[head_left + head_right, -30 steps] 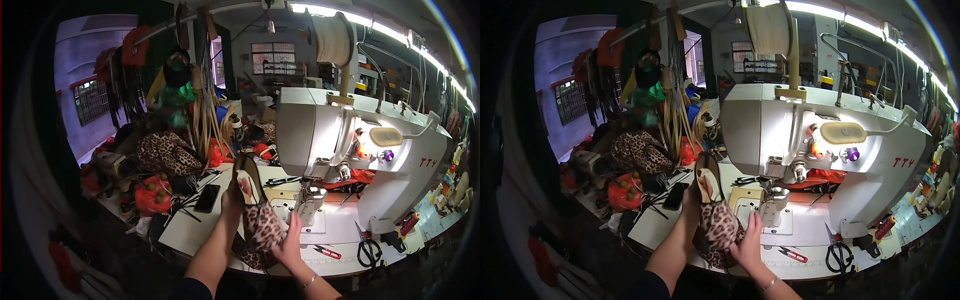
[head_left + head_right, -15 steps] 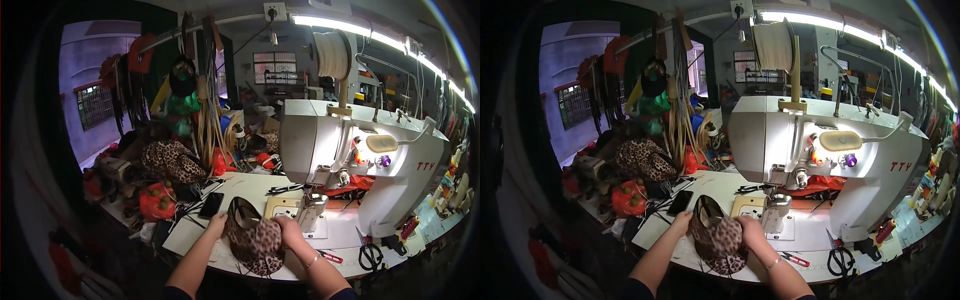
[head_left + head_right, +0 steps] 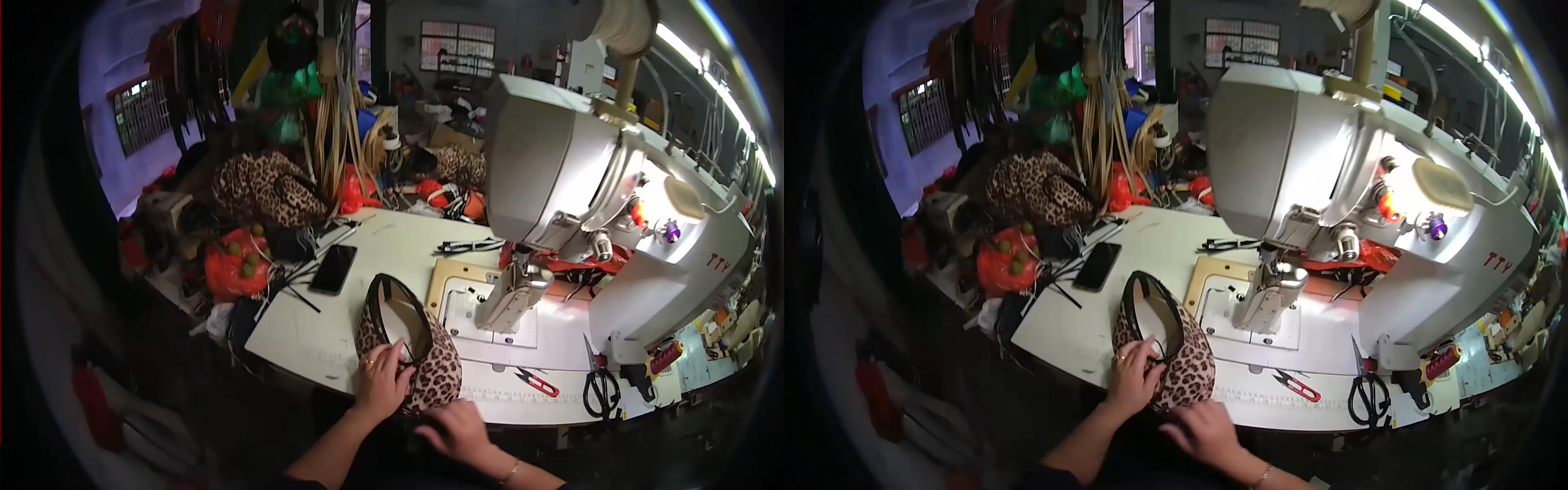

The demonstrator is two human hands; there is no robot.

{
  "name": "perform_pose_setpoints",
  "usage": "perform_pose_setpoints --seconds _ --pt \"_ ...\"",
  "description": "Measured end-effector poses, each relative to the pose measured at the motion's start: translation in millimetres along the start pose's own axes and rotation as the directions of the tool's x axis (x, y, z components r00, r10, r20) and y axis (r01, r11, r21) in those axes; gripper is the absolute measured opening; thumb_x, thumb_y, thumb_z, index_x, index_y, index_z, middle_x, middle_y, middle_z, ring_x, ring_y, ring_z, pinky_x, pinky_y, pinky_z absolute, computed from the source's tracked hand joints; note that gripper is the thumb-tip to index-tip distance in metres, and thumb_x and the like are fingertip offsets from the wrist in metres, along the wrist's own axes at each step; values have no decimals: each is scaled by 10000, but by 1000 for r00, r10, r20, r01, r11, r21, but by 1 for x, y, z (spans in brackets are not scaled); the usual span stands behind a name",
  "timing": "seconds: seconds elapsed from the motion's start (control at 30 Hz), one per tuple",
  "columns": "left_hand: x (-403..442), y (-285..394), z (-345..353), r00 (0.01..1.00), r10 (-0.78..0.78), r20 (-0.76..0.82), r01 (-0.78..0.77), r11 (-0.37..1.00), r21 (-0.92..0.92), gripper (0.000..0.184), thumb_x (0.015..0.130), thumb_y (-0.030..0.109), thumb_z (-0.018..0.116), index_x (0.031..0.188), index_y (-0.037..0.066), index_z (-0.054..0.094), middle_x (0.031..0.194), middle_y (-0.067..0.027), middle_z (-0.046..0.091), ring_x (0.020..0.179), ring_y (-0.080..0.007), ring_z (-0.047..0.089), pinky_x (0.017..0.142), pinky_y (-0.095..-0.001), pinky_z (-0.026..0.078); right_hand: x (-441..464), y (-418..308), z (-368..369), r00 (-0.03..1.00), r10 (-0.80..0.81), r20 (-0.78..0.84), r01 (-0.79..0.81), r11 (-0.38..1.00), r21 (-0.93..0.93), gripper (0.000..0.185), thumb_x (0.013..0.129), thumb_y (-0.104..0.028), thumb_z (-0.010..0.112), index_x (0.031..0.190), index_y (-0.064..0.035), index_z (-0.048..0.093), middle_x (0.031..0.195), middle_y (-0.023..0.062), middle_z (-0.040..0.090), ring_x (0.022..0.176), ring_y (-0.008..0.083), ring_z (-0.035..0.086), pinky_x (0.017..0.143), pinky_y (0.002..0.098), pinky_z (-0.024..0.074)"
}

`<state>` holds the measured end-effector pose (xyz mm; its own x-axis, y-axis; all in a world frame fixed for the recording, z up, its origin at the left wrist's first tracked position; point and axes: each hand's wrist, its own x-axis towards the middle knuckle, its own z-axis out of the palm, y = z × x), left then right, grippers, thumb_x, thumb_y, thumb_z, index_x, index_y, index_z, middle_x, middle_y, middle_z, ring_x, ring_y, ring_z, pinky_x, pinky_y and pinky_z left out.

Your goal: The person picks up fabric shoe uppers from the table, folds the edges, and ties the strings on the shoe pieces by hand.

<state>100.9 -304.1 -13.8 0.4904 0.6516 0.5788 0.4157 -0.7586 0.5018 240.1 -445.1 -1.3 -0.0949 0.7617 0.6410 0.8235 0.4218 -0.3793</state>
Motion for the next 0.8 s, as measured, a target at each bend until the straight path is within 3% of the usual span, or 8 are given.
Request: perform_pose_setpoints --seconds 0.1,0.23,0.4,0.5,0.6,0.7,0.77,0.8 --pt "-10 -4 -1 1000 -22 -16 20 996 -92 589 845 115 628 1364 -9 380 1015 -115 623 1065 -307 530 927 -419 387 -16 -21 19 992 120 24 -116 984 -134 421 706 -285 793 1042 -94 624 888 46 554 809 226 521 717 350 388" --pt "-20 -1 -5 986 -100 -134 67 970 -233 582 882 42 550 1400 -29 293 1080 -124 637 1039 -309 544 929 -403 406 -9 -21 18 994 -15 -110 2 994 -113 412 733 -208 727 1118 -110 616 948 48 549 852 226 515 746 353 385" --pt "-5 -2 -6 953 -304 -22 269 874 -406 541 872 72 589 1350 -29 357 1017 -114 659 894 -298 615 821 -402 472 22 -14 15 987 5 162 43 955 -293 424 732 -119 580 1154 -128 614 1101 86 526 931 249 502 775 346 425" --pt "13 -7 0 958 -285 26 282 925 -256 358 869 142 629 1189 1 551 926 -105 667 804 -295 629 731 -378 495 22 -9 26 978 4 211 58 957 -285 386 743 -103 561 1126 -107 608 1059 80 538 909 248 510 768 319 448" --pt "29 5 6 975 -220 -20 211 954 -215 165 816 175 716 839 15 688 798 -110 642 673 -241 624 595 -312 479 23 -5 25 950 32 312 55 962 -267 315 762 -138 544 1068 -105 613 1038 89 552 857 249 509 693 326 439" --pt "26 7 8 968 -249 -26 234 937 -259 169 809 173 721 852 13 685 772 -102 637 661 -242 622 582 -311 470 26 -11 17 942 22 335 21 992 -125 202 797 -109 573 994 -85 611 943 85 546 872 259 526 731 340 451" --pt "25 1 8 970 -233 -66 208 942 -265 165 802 169 727 834 13 684 744 -99 626 635 -238 613 566 -308 461 24 -32 2 879 -228 419 -100 770 630 188 848 -96 600 1031 -53 600 911 91 542 868 267 547 758 357 467" --pt "24 0 4 975 -211 -73 190 955 -227 162 799 166 729 828 13 682 735 -98 620 624 -232 606 557 -308 455 41 -36 -24 825 -375 422 -13 734 679 155 887 -104 598 1022 -30 603 891 105 554 846 278 569 771 350 486"
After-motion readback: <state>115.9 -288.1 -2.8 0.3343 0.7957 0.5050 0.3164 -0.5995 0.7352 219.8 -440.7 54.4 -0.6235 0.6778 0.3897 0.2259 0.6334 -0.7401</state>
